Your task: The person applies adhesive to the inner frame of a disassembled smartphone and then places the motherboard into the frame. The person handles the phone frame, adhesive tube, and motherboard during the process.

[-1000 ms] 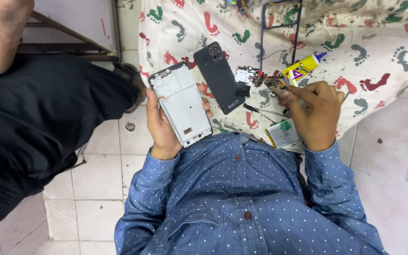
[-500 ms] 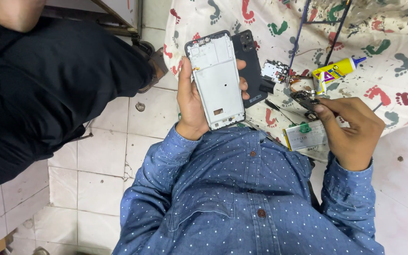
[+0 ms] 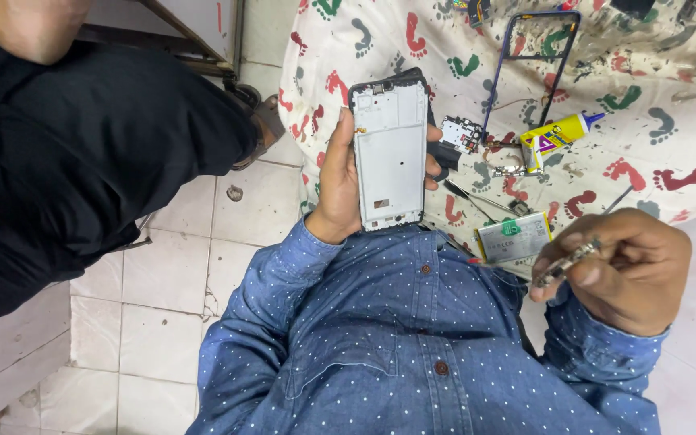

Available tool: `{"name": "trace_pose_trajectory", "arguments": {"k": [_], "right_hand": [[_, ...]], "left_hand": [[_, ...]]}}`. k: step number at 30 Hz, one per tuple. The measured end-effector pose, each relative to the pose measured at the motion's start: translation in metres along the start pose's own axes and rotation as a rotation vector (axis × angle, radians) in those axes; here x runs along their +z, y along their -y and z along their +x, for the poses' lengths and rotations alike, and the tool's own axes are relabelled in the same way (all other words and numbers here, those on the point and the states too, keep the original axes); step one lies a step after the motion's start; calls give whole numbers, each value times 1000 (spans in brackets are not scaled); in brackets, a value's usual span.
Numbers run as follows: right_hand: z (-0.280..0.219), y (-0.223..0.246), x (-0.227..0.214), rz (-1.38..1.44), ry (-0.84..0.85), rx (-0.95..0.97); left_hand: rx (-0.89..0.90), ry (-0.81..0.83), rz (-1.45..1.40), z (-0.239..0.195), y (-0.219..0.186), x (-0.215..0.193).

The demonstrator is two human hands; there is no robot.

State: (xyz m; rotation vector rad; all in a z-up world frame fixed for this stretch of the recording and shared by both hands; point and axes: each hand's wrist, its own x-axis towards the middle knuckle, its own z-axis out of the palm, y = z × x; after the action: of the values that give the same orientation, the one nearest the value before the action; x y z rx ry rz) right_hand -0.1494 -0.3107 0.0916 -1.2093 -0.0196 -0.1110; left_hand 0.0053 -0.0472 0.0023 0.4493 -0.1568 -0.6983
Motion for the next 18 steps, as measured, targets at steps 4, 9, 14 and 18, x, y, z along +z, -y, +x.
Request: {"name": "trace_pose_trajectory", "arguments": {"k": [4, 9, 14, 18], "right_hand": [[45, -4, 21, -249, 101, 17], [99, -15, 56, -352, 85, 33], [114, -10, 76, -598, 133, 44], [114, -6, 80, -926, 199, -91]], "left_hand": [[-46, 54, 10, -2, 7, 3], [-163, 107, -151, -5, 15, 5], [-192, 135, -103, -7, 15, 1], [-198, 140, -182, -9, 18, 0]]}}
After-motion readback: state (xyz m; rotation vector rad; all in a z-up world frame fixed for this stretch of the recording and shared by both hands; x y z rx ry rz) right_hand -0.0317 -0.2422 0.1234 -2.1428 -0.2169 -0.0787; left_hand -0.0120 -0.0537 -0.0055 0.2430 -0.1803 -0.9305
